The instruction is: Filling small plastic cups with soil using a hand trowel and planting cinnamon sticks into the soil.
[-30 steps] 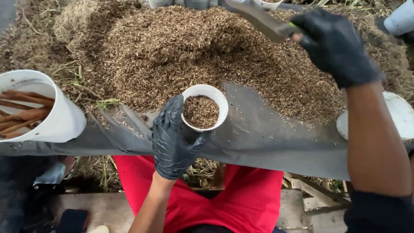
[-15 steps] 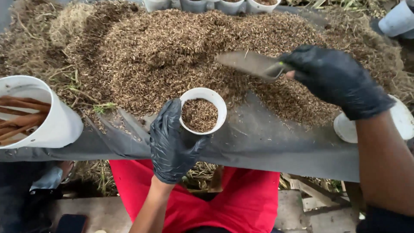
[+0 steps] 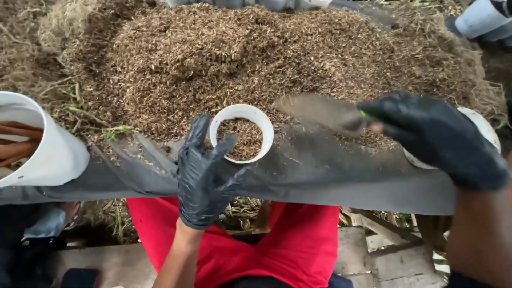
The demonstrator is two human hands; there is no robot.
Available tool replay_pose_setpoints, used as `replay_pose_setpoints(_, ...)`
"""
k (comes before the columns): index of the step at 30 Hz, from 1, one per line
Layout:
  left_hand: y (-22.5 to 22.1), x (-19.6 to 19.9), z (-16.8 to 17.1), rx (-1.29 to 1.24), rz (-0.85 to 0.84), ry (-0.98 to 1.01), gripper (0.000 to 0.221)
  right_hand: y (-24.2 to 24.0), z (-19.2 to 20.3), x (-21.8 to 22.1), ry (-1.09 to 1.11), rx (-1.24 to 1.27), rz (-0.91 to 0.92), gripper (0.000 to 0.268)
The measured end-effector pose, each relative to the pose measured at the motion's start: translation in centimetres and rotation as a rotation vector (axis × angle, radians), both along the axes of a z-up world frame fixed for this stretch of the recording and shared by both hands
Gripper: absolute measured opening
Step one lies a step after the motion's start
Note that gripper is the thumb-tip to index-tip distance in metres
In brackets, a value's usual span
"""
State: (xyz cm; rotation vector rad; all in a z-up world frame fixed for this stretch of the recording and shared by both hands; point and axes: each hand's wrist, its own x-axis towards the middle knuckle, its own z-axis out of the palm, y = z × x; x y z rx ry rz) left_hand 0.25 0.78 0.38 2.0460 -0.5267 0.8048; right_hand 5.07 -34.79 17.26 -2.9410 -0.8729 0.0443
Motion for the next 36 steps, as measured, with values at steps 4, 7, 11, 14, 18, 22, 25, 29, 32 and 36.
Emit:
replay_pose_setpoints(4,0.0,0.1,-0.2,-0.03,-0.022,-0.013,0.038,-3.4,-1.7,-1.6,0.149,-0.033,0.021,0.049)
replay_pose_setpoints(7,0.1,-0.3,-0.4,-0.102,-0.04,-0.037,0.033,-4.3,-2.6,-2.2,0.305,-0.191,-0.113,0.052)
replay_pose_setpoints(11,0.1,-0.7,0.0,-0.169,0.028,-0.028,0.026,-1.6,-3.6,-1.7,0.5,0.003,0.051,0.05)
replay_pose_setpoints(14,0.1,-0.5,0.4,-0.223,0.05,-0.157,0.023,-0.2,-4.9,0.7,0.355,0.162,0.243,0.05)
replay_pose_setpoints(18,-0.1,-1.5,-0.3,-0.306,0.161,-0.111,0.027,1.4,-6.7,4.1,0.394,0.139,0.085,0.051)
replay_pose_setpoints(22,0.5,-1.2,-1.2,-0.297,0.237,-0.053,0.038,2.5,-8.5,6.7,0.068,0.178,0.123,0.032)
replay_pose_setpoints(25,0.5,-0.8,-1.8,-0.319,0.194,-0.091,0.039,2.6,-10.0,7.4,-0.078,0.073,0.089,0.037)
replay_pose_setpoints(29,0.7,-0.7,-2.0,-0.274,0.162,-0.107,0.038,2.8,-10.1,4.0,-0.259,-0.116,-0.007,0.039)
replay_pose_setpoints(32,0.7,-0.9,-1.4,-0.272,0.154,-0.112,0.037,3.3,-8.8,2.4,-0.344,-0.16,-0.03,0.043)
replay_pose_setpoints(36,0.6,-0.9,-1.6,-0.271,0.154,-0.122,0.038,2.3,-9.7,3.0,-0.42,-0.165,-0.034,0.045)
